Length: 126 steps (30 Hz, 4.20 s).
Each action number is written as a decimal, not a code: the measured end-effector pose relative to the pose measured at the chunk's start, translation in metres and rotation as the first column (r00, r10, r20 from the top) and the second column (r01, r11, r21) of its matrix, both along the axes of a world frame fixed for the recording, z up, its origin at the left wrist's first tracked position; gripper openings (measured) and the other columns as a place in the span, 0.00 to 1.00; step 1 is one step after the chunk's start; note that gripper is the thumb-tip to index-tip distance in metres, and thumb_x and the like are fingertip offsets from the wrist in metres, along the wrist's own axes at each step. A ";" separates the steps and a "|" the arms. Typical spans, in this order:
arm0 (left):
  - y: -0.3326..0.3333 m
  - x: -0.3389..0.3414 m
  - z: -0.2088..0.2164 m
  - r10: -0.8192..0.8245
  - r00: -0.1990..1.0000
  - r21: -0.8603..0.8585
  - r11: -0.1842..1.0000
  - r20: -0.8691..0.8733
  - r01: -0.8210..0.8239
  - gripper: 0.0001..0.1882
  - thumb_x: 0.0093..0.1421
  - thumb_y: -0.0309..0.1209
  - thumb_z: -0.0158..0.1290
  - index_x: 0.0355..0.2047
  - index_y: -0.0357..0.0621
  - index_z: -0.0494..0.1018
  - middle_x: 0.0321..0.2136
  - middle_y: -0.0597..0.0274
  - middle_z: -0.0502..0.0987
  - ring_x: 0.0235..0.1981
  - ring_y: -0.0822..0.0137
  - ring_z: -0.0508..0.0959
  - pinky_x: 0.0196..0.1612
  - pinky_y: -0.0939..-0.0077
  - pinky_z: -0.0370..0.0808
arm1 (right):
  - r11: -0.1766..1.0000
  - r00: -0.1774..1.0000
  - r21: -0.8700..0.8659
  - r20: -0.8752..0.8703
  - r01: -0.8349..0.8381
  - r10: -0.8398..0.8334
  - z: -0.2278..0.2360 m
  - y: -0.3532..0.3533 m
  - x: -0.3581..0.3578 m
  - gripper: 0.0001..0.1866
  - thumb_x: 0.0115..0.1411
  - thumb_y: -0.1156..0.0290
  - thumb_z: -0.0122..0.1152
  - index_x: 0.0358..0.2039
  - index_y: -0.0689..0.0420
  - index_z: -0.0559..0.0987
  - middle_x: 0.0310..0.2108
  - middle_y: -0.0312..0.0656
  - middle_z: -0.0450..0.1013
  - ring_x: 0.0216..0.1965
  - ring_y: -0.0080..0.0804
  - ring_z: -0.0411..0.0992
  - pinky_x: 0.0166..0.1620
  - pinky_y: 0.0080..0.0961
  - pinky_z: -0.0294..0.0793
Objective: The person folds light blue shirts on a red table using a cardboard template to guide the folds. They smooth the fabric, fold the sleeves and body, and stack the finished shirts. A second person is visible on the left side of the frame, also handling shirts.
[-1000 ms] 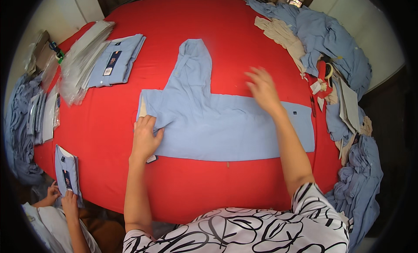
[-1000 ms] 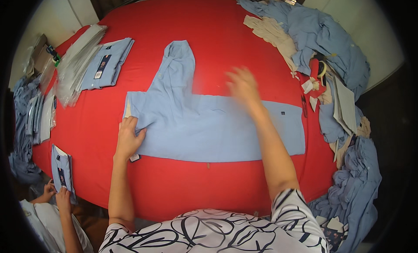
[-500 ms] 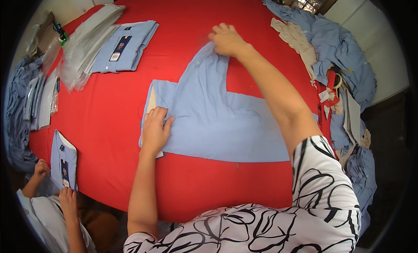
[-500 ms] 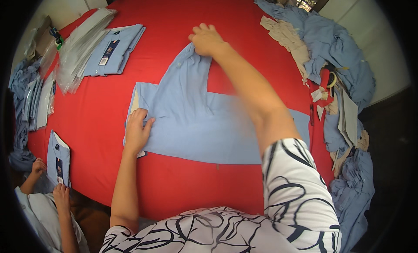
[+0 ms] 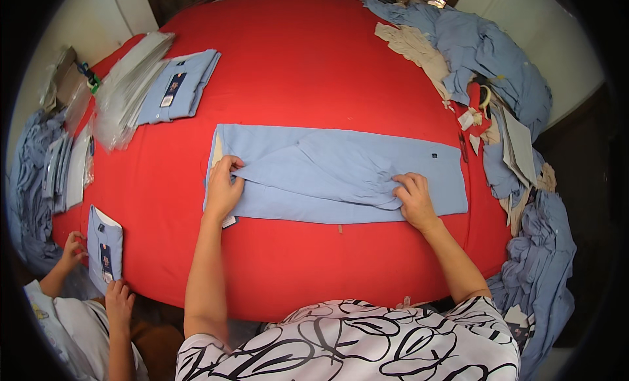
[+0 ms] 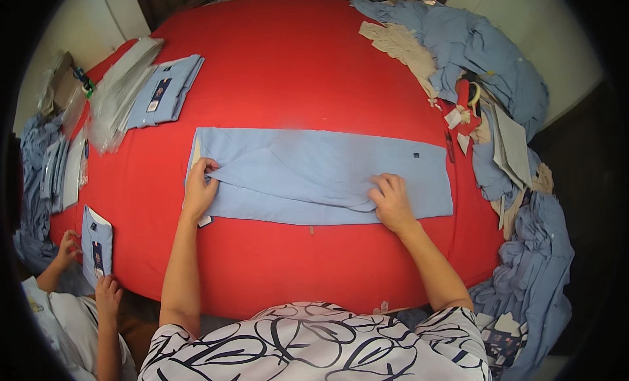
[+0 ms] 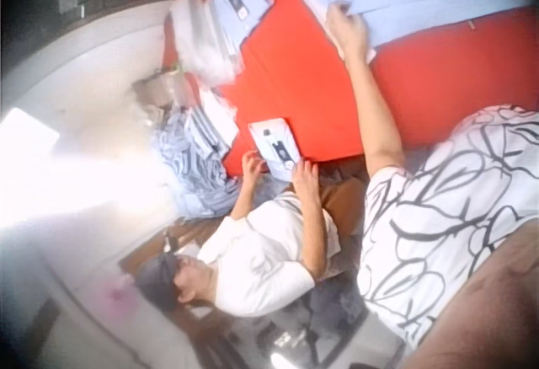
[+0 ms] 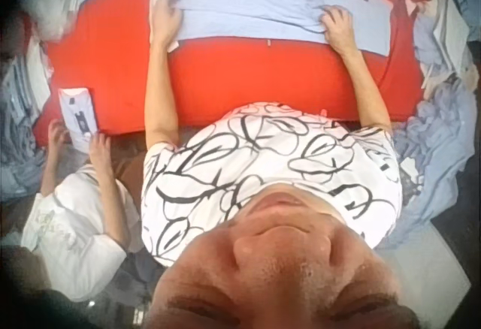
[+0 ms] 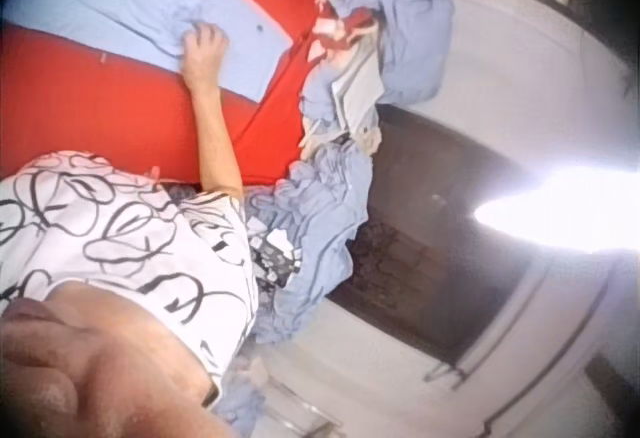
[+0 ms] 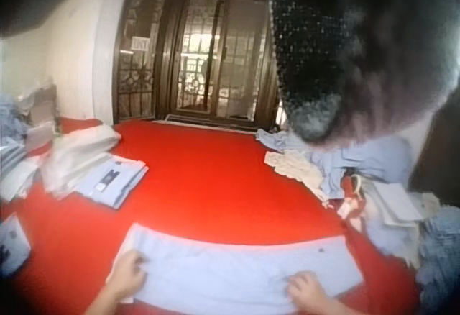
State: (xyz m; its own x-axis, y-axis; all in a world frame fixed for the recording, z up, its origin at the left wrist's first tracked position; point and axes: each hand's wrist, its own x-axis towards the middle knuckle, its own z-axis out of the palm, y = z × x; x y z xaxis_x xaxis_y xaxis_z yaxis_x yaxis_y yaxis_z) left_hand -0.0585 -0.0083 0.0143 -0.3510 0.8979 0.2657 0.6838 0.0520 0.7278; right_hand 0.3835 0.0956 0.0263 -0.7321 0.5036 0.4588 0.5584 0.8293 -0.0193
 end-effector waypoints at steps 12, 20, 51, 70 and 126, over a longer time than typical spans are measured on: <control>0.001 -0.005 -0.003 -0.122 0.991 0.056 0.991 -0.061 0.125 0.11 0.47 0.13 0.46 0.28 0.40 0.73 0.35 0.58 0.76 0.42 0.54 0.74 0.47 0.64 0.69 | 0.814 0.788 -0.317 -0.242 0.488 -0.566 -0.009 0.007 0.087 0.16 0.54 0.84 0.53 0.42 0.54 0.79 0.54 0.46 0.70 0.56 0.51 0.65 0.58 0.47 0.66; -0.005 -0.007 -0.001 -0.109 0.994 0.046 0.993 -0.028 0.110 0.13 0.46 0.12 0.46 0.29 0.39 0.74 0.36 0.57 0.76 0.43 0.55 0.75 0.47 0.66 0.70 | 0.236 0.263 -0.304 0.049 0.923 -0.964 -0.019 0.010 0.131 0.31 0.56 0.49 0.67 0.53 0.58 0.75 0.50 0.52 0.74 0.51 0.53 0.70 0.55 0.47 0.69; -0.001 -0.010 -0.001 -0.090 0.996 0.001 0.996 0.014 0.090 0.11 0.50 0.15 0.48 0.32 0.40 0.75 0.37 0.60 0.77 0.43 0.57 0.75 0.45 0.67 0.71 | 0.970 0.971 -0.090 0.089 0.228 -0.220 -0.005 -0.033 -0.089 0.31 0.65 0.50 0.57 0.64 0.53 0.68 0.70 0.47 0.56 0.71 0.51 0.50 0.69 0.50 0.51; 0.067 0.208 0.028 -0.564 0.806 0.239 0.769 -0.180 0.592 0.16 0.60 0.23 0.53 0.50 0.40 0.75 0.49 0.52 0.76 0.53 0.50 0.74 0.56 0.56 0.71 | 0.758 0.658 -0.606 -0.472 0.240 -0.586 -0.036 0.044 0.040 0.15 0.65 0.78 0.54 0.51 0.61 0.80 0.45 0.42 0.76 0.42 0.27 0.76 0.43 0.24 0.76; 0.057 0.227 0.013 -0.467 0.779 0.089 0.832 -0.420 0.547 0.21 0.57 0.34 0.61 0.50 0.37 0.76 0.51 0.50 0.74 0.55 0.49 0.72 0.56 0.51 0.69 | 0.169 0.102 -0.675 -0.341 -0.718 -0.934 -0.008 -0.028 -0.001 0.22 0.69 0.69 0.53 0.61 0.64 0.67 0.59 0.49 0.69 0.56 0.38 0.71 0.58 0.40 0.74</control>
State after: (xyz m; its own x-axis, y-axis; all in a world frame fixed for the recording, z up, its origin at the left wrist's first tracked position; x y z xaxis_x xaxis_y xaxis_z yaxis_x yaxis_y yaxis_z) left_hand 0.1688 0.0488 0.0274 0.2995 0.8317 0.4676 0.7847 -0.4935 0.3751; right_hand 0.3820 0.0675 0.0182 -0.1203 0.9129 -0.3901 -0.5522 -0.3880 -0.7379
